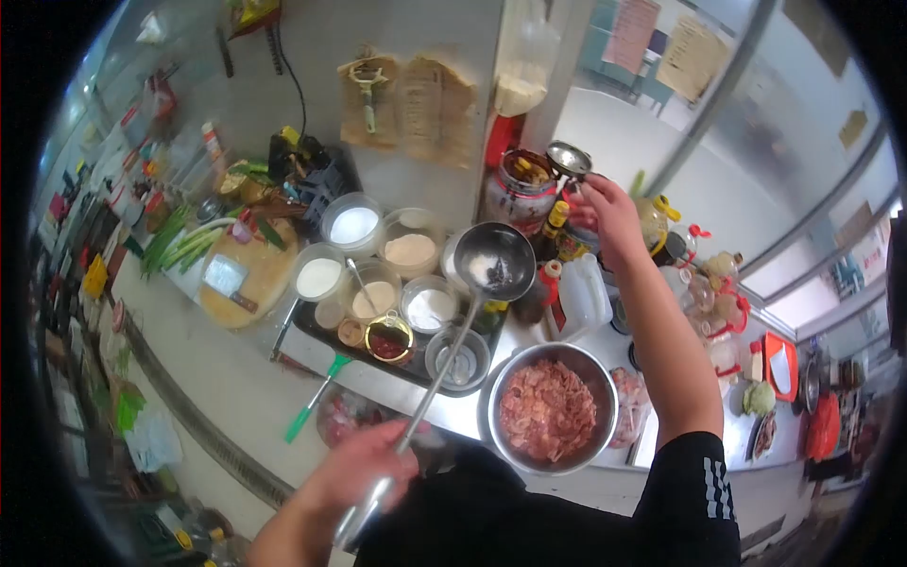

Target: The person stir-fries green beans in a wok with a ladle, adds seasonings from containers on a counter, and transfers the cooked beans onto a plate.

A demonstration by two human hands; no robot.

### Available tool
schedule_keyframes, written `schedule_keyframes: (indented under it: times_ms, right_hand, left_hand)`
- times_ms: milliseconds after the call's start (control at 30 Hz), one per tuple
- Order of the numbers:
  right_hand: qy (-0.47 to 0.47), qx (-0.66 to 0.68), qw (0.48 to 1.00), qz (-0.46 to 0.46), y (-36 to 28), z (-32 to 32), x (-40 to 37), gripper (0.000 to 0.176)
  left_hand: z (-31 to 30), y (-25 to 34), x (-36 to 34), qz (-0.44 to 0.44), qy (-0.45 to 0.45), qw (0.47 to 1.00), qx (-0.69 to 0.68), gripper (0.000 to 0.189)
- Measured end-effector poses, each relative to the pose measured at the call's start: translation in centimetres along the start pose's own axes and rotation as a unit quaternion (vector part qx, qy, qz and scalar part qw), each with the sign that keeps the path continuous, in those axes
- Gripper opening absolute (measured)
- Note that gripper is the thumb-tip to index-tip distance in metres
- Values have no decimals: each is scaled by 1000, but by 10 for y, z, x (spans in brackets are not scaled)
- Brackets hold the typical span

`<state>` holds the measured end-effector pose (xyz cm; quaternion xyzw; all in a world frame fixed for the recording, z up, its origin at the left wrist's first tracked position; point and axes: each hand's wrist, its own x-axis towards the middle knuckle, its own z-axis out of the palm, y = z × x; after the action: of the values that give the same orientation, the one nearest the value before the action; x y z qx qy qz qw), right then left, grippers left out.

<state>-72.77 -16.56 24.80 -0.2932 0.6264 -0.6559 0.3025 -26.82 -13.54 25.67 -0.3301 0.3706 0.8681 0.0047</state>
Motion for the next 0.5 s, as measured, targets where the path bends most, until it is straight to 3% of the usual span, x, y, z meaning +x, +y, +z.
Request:
schedule_keyframes:
  times_ms: [100,233,300,367,500]
  right_hand:
    - [-37,42,998,16,-7,-15,-110,33]
    - [63,27,996,63,30,-33,-298,22]
    - [50,111,978,167,40,-26,-402,21]
    - [13,164,960,225,50,-18,-490,22]
    - [44,225,938,260,51,6,-608,23]
  left_hand:
    - [4,-14,-13,-30,-39,998,41,50]
    - [8,-36,-4,-93,-112,975,170,43]
    - [17,-57,9,-105,-186,955,203,34]
    - [49,-81,20,-145,-221,937,228,26]
    - [125,-157,49,-198,-312,886,280,26]
